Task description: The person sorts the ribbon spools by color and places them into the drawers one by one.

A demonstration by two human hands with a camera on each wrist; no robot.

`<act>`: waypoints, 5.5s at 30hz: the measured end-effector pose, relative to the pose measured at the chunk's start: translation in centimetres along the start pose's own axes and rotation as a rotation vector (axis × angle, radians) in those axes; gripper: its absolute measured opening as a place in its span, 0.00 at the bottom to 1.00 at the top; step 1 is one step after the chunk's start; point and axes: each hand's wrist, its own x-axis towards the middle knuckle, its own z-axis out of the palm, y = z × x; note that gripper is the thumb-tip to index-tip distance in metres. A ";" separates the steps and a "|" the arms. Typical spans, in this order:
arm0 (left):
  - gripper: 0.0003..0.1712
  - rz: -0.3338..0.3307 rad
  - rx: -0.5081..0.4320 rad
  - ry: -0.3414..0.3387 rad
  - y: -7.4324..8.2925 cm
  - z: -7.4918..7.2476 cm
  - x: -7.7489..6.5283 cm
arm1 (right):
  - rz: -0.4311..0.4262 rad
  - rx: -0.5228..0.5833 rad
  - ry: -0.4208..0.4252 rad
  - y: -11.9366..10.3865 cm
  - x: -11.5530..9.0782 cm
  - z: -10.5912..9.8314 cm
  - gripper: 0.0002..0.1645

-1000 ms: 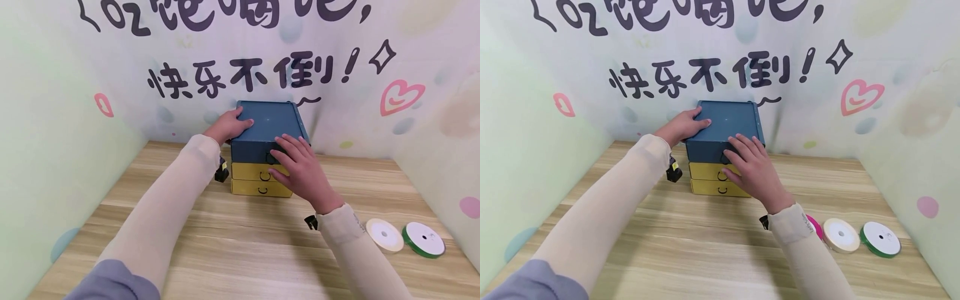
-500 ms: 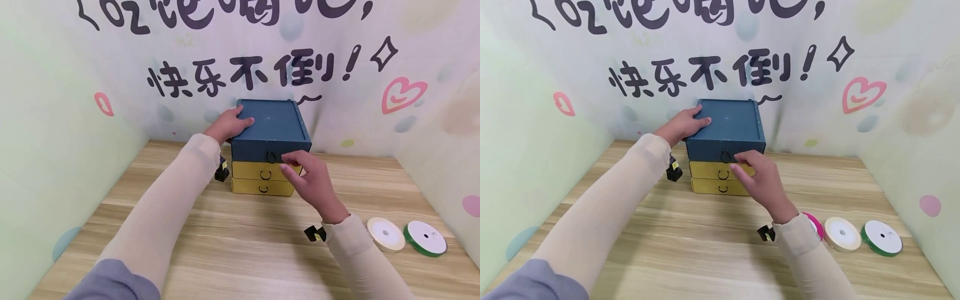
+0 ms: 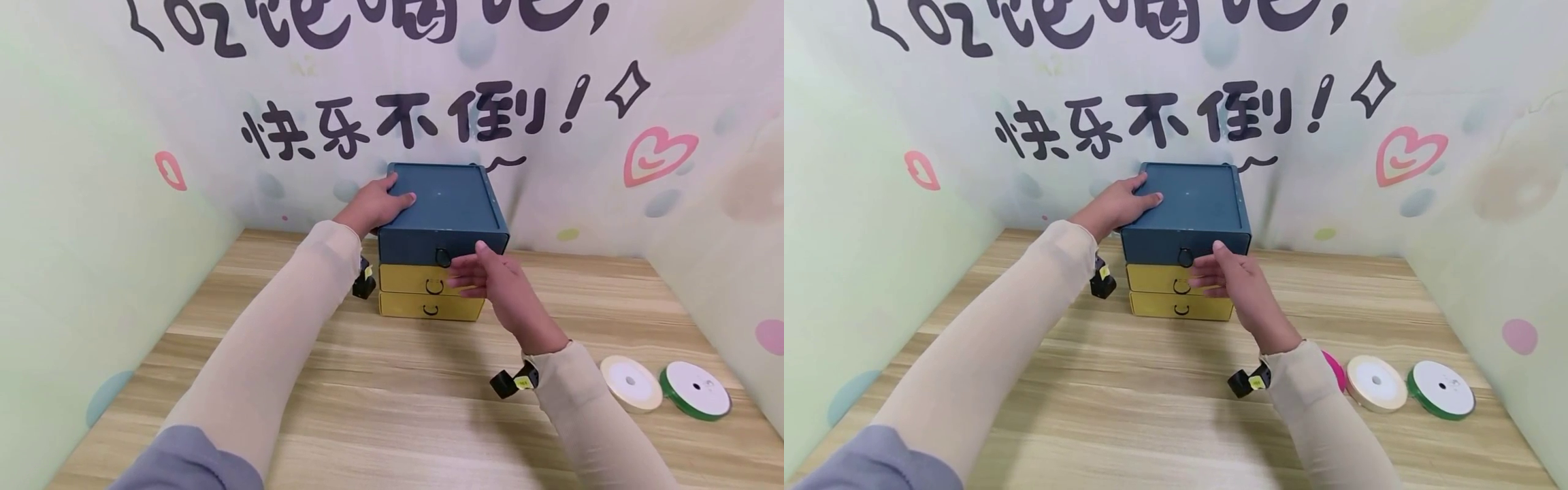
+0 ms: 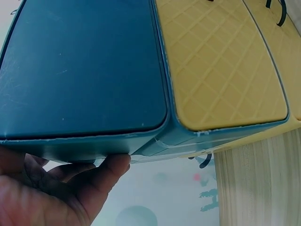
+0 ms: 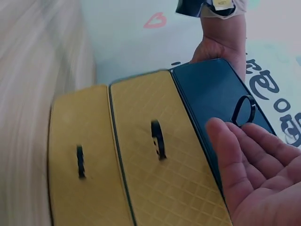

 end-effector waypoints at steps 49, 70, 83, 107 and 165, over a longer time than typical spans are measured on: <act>0.43 0.007 0.070 -0.013 -0.2 0.2 0.5 | 0.123 0.405 -0.277 1.3 1.9 2.4 0.25; 0.43 0.034 0.062 -0.013 -0.5 0.1 0.2 | 0.091 0.368 -0.293 1.9 0.1 3.2 0.25; 0.43 0.077 0.113 0.018 -1.1 0.1 0.2 | 0.100 0.363 -0.301 2.1 -1.1 3.3 0.24; 0.43 0.079 0.062 0.037 -0.7 0.4 0.5 | 0.076 0.311 -0.312 2.2 -3.3 2.9 0.24; 0.42 0.070 0.069 0.049 -0.5 0.3 0.5 | 0.115 0.234 -0.387 2.1 -9.4 4.2 0.26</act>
